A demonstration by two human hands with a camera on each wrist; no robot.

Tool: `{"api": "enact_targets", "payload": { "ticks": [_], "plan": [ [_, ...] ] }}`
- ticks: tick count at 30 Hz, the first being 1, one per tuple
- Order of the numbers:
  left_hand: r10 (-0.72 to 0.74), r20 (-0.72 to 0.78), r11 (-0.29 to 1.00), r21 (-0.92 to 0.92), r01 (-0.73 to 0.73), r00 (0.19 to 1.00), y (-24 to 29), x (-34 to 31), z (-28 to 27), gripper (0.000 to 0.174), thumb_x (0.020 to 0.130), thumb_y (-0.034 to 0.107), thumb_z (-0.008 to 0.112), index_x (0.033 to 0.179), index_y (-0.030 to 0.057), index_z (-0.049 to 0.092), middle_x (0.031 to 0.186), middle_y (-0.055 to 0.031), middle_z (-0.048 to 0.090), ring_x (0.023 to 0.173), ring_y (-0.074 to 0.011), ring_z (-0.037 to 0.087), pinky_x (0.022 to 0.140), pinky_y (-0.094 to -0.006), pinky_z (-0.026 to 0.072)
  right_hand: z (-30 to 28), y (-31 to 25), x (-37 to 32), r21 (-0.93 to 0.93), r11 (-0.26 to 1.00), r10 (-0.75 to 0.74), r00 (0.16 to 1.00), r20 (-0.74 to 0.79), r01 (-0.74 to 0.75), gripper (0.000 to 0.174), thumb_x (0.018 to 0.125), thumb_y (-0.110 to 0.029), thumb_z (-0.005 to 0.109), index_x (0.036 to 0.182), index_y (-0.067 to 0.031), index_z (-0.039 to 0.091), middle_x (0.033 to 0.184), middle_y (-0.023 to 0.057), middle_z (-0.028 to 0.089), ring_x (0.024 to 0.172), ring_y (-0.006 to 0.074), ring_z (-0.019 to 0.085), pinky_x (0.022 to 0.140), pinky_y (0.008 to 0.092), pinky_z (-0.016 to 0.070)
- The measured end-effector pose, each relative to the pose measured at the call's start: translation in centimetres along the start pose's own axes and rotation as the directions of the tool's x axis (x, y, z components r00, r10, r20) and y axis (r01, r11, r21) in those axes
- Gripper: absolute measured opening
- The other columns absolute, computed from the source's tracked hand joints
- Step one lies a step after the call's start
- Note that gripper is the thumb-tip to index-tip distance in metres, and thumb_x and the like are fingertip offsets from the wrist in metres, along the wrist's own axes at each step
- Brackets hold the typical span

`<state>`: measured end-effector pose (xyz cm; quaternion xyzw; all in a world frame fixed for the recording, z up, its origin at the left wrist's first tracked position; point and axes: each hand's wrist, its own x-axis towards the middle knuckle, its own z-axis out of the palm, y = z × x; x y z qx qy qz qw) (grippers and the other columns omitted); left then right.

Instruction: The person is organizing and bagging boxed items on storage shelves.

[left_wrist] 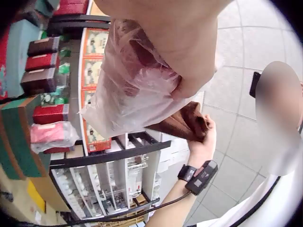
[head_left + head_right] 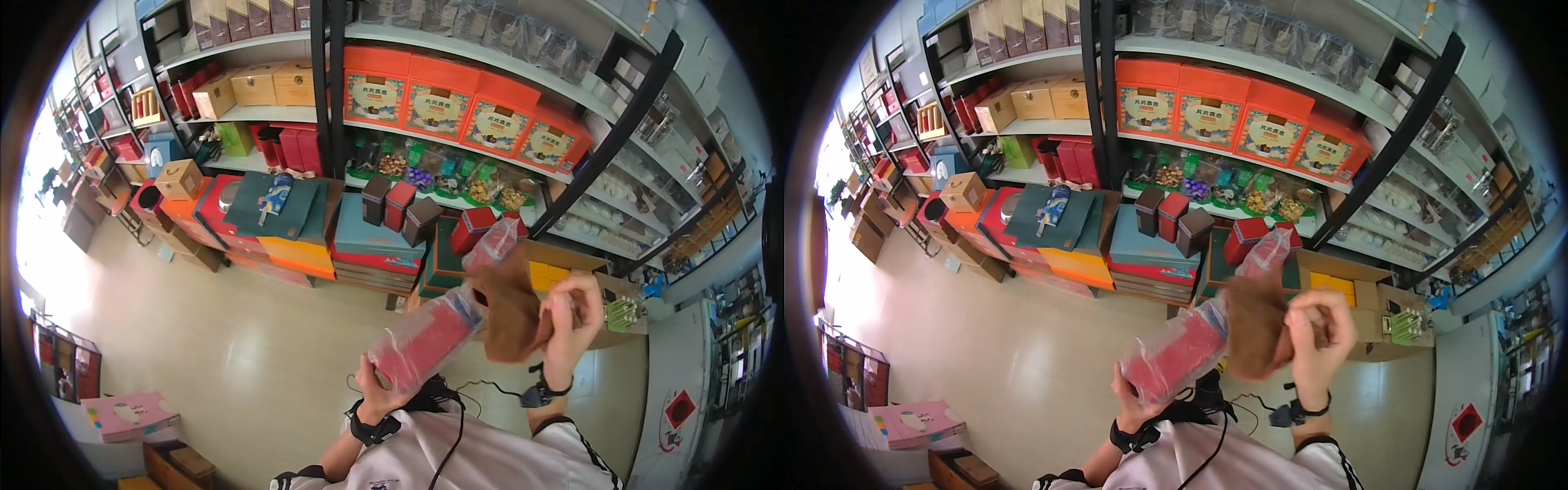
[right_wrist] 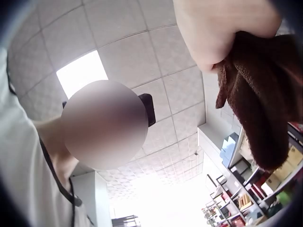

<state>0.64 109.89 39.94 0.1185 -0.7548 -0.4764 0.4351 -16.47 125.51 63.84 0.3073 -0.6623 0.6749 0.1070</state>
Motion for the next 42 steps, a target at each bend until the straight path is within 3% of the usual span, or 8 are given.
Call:
{"api": "enact_targets", "payload": {
  "ticks": [12,18,26,28,29,34,38,42],
  "plan": [
    [0.430,0.018,0.894,0.134,-0.428,0.903,5.0,5.7,-1.8,0.102,0.066,0.026,0.089,0.142,-0.0104,0.033,0.100,-0.0240,0.069,0.079,-0.0371,0.071,0.067,-0.0415,0.0571,4.9,3.3,-5.1,-0.376,0.900,-0.087,0.936,0.341,0.221,0.038,0.093,-0.015,0.057,0.130,-0.0041,0.062,0.153,0.0180,0.042,0.146,0.0441,0.028,0.119,0.0554,0.0169],
    [0.343,0.106,0.866,0.350,-0.358,0.933,1.5,2.6,-1.3,0.084,0.057,0.032,0.094,0.120,-0.0068,0.054,0.114,-0.0284,0.068,0.099,-0.0428,0.071,0.080,-0.0446,0.0591,5.1,1.0,-11.7,-0.083,0.904,-0.263,0.698,0.666,0.420,0.037,0.092,-0.005,0.057,0.128,-0.0012,0.062,0.138,0.0153,0.059,0.132,0.0365,0.052,0.112,0.0500,0.0360],
    [0.431,-0.053,0.896,0.145,-0.420,0.901,2.9,2.8,-0.2,0.063,0.082,0.027,0.079,0.123,-0.0091,0.050,0.123,-0.0283,0.064,0.100,-0.0359,0.070,0.085,-0.0376,0.0573,3.9,2.0,-8.1,-0.103,0.910,-0.302,0.813,0.497,0.401,0.033,0.088,0.001,0.057,0.120,0.0015,0.064,0.129,0.0176,0.062,0.125,0.0352,0.056,0.106,0.0467,0.0441],
    [-0.457,-0.150,0.780,-0.541,0.315,0.877,-6.0,-3.2,1.3,0.057,0.075,0.021,0.081,0.121,-0.0007,0.056,0.110,-0.0193,0.070,0.092,-0.0339,0.071,0.073,-0.0399,0.0574,5.1,1.1,-12.3,0.144,0.877,-0.436,0.633,0.640,0.457,0.032,0.089,0.000,0.055,0.120,0.0029,0.064,0.128,0.0163,0.062,0.123,0.0341,0.057,0.104,0.0457,0.0446],
    [-0.451,-0.149,0.785,-0.535,0.312,0.880,-5.8,-2.8,0.7,0.057,0.075,0.021,0.081,0.121,-0.0007,0.056,0.110,-0.0193,0.070,0.092,-0.0339,0.071,0.073,-0.0399,0.0574,5.4,0.1,-13.1,0.256,0.872,-0.463,0.531,0.710,0.418,0.031,0.090,0.000,0.054,0.119,0.0036,0.064,0.126,0.0157,0.063,0.121,0.0340,0.058,0.103,0.0452,0.0449],
    [-0.103,0.546,0.919,-0.267,0.289,0.832,-0.1,-1.2,-3.1,0.049,0.085,0.019,0.073,0.127,0.0014,0.056,0.114,-0.0112,0.069,0.098,-0.0247,0.068,0.081,-0.0379,0.0536,4.0,1.8,-12.6,0.215,0.964,-0.239,0.857,0.456,0.154,0.032,0.090,0.002,0.051,0.118,0.0021,0.065,0.116,0.0153,0.067,0.110,0.0333,0.061,0.100,0.0421,0.0460],
    [-0.552,0.046,0.598,-0.674,0.434,0.832,4.6,1.6,0.9,0.051,0.096,0.028,0.063,0.135,-0.0026,0.049,0.127,-0.0138,0.061,0.108,-0.0214,0.064,0.091,-0.0356,0.0535,1.4,1.1,-8.3,-0.067,0.992,-0.109,0.993,-0.047,0.106,0.032,0.094,-0.002,0.056,0.126,0.0006,0.061,0.129,0.0185,0.062,0.117,0.0344,0.058,0.102,0.0446,0.0442],
    [-0.461,0.060,0.645,-0.663,0.380,0.885,5.2,0.6,2.3,0.072,0.092,0.020,0.069,0.149,0.0014,0.030,0.136,-0.0143,0.052,0.124,-0.0243,0.053,0.107,-0.0395,0.0418,4.5,2.1,-8.7,-0.386,0.885,-0.198,0.960,0.198,0.262,0.043,0.096,-0.005,0.056,0.139,0.0004,0.051,0.143,0.0205,0.049,0.133,0.0395,0.046,0.113,0.0501,0.0319]
  ]
}}
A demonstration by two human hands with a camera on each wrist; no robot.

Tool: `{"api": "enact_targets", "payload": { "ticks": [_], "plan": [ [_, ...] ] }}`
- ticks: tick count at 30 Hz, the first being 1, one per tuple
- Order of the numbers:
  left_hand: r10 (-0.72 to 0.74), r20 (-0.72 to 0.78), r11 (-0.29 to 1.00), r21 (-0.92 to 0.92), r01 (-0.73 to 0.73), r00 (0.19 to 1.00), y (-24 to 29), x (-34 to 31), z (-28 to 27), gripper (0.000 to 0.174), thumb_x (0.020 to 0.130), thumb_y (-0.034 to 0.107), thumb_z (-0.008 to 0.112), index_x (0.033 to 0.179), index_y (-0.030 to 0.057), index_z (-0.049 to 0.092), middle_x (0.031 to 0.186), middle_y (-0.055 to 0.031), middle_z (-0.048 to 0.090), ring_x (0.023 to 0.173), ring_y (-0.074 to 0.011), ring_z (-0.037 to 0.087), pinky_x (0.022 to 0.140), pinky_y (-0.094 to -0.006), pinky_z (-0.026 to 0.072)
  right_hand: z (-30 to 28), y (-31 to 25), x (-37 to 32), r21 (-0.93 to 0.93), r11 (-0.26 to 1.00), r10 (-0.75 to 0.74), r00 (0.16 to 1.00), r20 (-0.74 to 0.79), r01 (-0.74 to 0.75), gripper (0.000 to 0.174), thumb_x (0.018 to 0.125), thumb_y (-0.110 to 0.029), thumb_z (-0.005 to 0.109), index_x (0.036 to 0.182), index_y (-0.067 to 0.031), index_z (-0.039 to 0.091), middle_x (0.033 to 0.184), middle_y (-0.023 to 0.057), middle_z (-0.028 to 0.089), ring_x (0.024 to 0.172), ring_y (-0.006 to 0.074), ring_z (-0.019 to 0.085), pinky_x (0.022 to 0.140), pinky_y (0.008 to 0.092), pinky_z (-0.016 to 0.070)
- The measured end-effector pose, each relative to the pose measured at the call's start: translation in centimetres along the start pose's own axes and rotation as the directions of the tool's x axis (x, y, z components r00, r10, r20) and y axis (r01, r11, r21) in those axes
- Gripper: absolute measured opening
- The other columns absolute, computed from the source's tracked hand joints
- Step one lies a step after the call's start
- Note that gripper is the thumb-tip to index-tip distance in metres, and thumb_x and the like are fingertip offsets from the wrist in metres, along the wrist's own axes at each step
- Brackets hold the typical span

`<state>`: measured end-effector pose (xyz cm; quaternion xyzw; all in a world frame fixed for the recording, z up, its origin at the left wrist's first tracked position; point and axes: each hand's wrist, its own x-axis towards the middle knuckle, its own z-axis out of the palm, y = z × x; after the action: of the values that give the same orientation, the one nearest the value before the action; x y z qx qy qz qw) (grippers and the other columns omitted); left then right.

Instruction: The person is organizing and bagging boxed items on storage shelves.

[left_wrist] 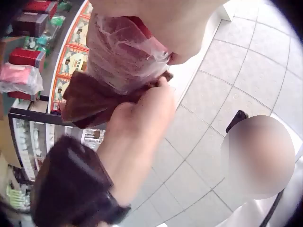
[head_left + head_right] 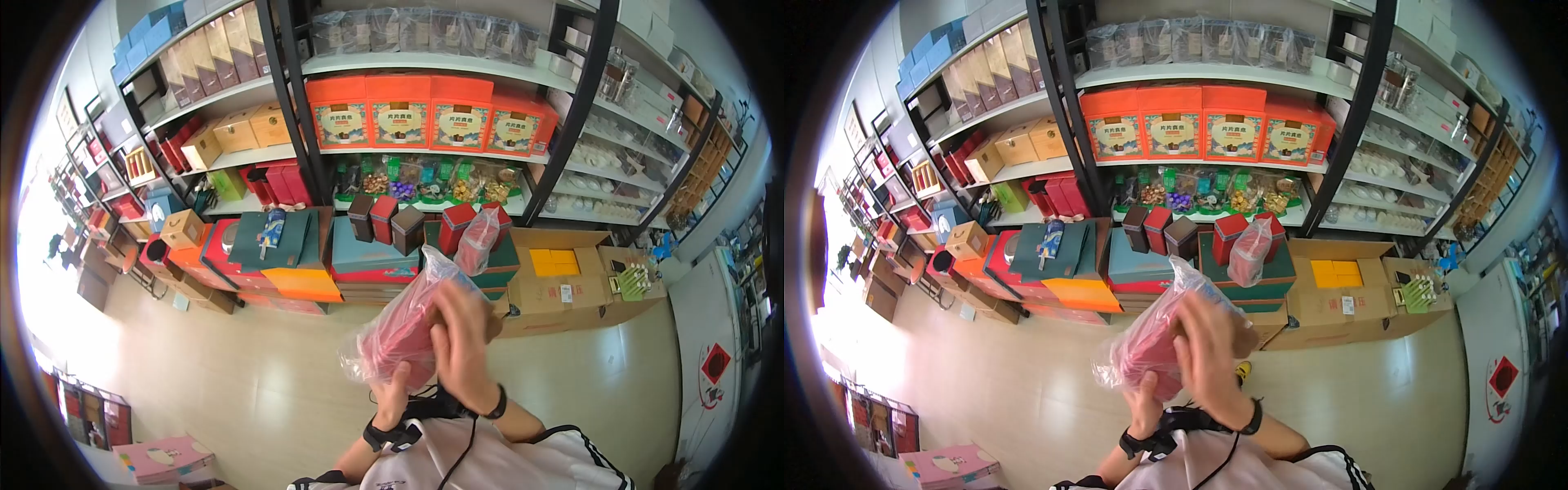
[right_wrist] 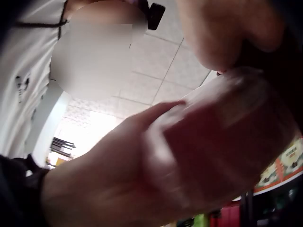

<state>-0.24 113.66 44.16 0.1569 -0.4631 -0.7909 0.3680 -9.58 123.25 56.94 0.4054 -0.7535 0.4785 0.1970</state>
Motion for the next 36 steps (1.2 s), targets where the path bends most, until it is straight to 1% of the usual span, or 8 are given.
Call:
{"api": "enact_targets", "payload": {
  "ticks": [6,11,16,20,27,28,29,36],
  "plan": [
    [-0.152,0.059,0.985,-0.068,0.155,0.987,1.1,-0.1,0.8,0.078,0.091,0.022,0.070,0.151,0.0009,0.025,0.144,-0.0167,0.045,0.132,-0.0283,0.047,0.111,-0.0425,0.0382,1.2,-1.7,-3.2,0.294,0.936,-0.290,0.895,0.340,0.192,0.041,0.088,-0.006,0.060,0.128,-0.0040,0.064,0.138,0.0166,0.057,0.132,0.0365,0.050,0.114,0.0520,0.0329],
    [-0.062,0.064,0.990,-0.122,0.069,0.996,2.9,-1.0,2.8,0.077,0.090,0.026,0.070,0.149,-0.0002,0.028,0.141,-0.0165,0.048,0.131,-0.0286,0.048,0.112,-0.0427,0.0370,-3.9,0.2,3.0,-0.476,0.861,-0.127,0.982,0.139,0.179,0.042,0.084,-0.017,0.066,0.126,-0.0123,0.066,0.143,0.0133,0.053,0.133,0.0371,0.048,0.112,0.0623,0.0263],
    [-0.169,0.017,0.956,-0.241,0.168,0.986,1.5,-0.8,2.3,0.072,0.090,0.032,0.070,0.145,0.0010,0.037,0.140,-0.0150,0.049,0.128,-0.0271,0.050,0.108,-0.0425,0.0411,1.0,-0.6,-5.0,0.092,0.913,-0.405,0.859,0.314,0.397,0.036,0.087,-0.016,0.063,0.123,-0.0142,0.066,0.142,0.0063,0.056,0.134,0.0272,0.050,0.112,0.0505,0.0308],
    [-0.314,0.118,0.921,-0.204,0.332,0.942,-0.1,-0.4,1.0,0.068,0.092,0.034,0.067,0.145,0.0028,0.038,0.141,-0.0139,0.049,0.127,-0.0271,0.052,0.106,-0.0435,0.0437,1.8,0.2,-5.4,-0.127,0.768,-0.566,0.758,0.324,0.628,0.036,0.089,-0.017,0.062,0.124,-0.0184,0.066,0.143,0.0005,0.057,0.134,0.0222,0.049,0.116,0.0466,0.0262],
    [-0.632,0.379,0.492,-0.477,0.728,0.676,2.0,-0.7,3.4,0.062,0.097,0.053,0.046,0.142,0.0110,0.046,0.138,-0.0113,0.055,0.122,-0.0303,0.058,0.098,-0.0492,0.0516,-3.4,2.3,-0.9,-0.325,0.909,-0.309,0.945,-0.104,0.261,0.036,0.094,-0.014,0.055,0.128,-0.0138,0.065,0.138,0.0054,0.061,0.135,0.0246,0.050,0.114,0.0477,0.0320],
    [-0.180,0.377,0.983,0.091,0.157,0.908,2.0,-2.0,3.7,0.066,0.095,0.057,0.045,0.141,0.0093,0.047,0.136,-0.0145,0.057,0.119,-0.0320,0.059,0.099,-0.0501,0.0510,-2.7,1.9,-2.2,-0.172,0.909,-0.360,0.924,0.130,0.379,0.036,0.093,-0.015,0.056,0.128,-0.0119,0.064,0.139,0.0065,0.059,0.135,0.0258,0.049,0.115,0.0473,0.0325],
    [-0.184,0.381,0.983,0.094,0.160,0.906,1.8,-2.2,3.1,0.066,0.095,0.057,0.045,0.141,0.0093,0.047,0.136,-0.0145,0.057,0.119,-0.0320,0.059,0.099,-0.0501,0.0510,-1.9,1.5,-3.8,0.007,0.893,-0.424,0.837,0.346,0.449,0.036,0.092,-0.016,0.057,0.127,-0.0099,0.063,0.141,0.0076,0.057,0.136,0.0270,0.049,0.116,0.0469,0.0331],
    [-0.657,0.518,0.133,-0.635,0.761,0.547,0.9,0.8,0.9,0.073,0.093,0.057,0.045,0.142,0.0038,0.044,0.136,-0.0205,0.056,0.112,-0.0368,0.062,0.095,-0.0507,0.0519,-3.6,3.1,-6.4,0.057,0.789,-0.614,0.790,0.011,0.612,0.020,0.093,-0.012,0.059,0.110,-0.0088,0.069,0.138,0.0113,0.058,0.133,0.0274,0.051,0.114,0.0464,0.0359]
  ]
}}
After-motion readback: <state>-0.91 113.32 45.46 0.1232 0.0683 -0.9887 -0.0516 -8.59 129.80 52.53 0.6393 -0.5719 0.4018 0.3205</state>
